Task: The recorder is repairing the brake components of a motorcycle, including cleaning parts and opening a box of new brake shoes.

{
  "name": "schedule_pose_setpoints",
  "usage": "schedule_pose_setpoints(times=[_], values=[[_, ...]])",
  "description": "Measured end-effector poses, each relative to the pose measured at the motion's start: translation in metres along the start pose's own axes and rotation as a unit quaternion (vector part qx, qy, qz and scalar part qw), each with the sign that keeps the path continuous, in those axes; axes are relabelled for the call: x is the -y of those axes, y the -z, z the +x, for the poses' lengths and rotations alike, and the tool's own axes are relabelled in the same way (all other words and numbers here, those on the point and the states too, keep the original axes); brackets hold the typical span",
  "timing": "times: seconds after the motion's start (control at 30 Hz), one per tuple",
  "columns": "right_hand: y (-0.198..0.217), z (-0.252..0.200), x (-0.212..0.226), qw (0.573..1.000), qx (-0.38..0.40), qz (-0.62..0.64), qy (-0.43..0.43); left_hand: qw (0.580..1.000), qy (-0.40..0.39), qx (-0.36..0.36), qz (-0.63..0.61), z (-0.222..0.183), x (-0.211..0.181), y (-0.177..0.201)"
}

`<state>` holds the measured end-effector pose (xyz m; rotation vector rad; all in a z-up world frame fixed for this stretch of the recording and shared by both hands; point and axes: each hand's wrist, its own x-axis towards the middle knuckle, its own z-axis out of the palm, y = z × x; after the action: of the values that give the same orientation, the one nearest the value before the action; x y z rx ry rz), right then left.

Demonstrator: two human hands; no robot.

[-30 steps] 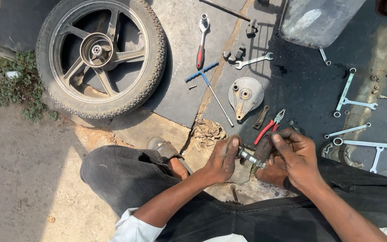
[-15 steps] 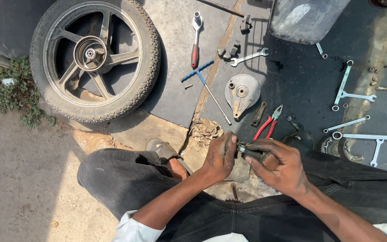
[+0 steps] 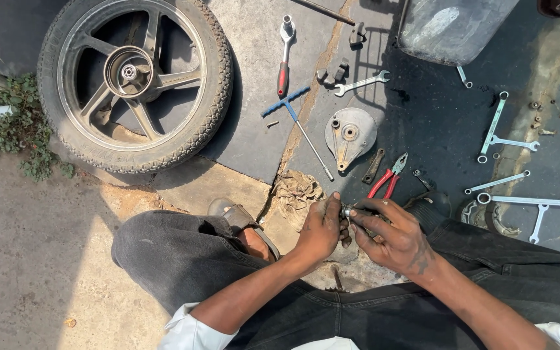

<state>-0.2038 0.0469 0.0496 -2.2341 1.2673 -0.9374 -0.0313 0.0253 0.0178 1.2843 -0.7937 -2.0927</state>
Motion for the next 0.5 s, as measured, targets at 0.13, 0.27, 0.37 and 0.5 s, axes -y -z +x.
schedule_pose_setpoints(times=[0.13,0.27,0.37,0.5], values=[[-0.012,-0.007,-0.013,0.997,-0.015,0.042,-0.066,0.999,0.028,-0.01,0.035,0.003,-0.004,0.002],[-0.013,-0.007,-0.021,0.991,-0.013,-0.108,0.075,0.977,-0.024,-0.007,0.21,0.012,-0.007,0.012],[-0.016,-0.008,-0.022,0.995,-0.054,0.061,-0.053,0.957,-0.042,-0.048,0.282,0.022,-0.004,0.013],[-0.011,-0.005,-0.023,0.998,-0.03,0.056,-0.029,0.983,0.036,-0.037,0.176,0.012,-0.019,0.007]])
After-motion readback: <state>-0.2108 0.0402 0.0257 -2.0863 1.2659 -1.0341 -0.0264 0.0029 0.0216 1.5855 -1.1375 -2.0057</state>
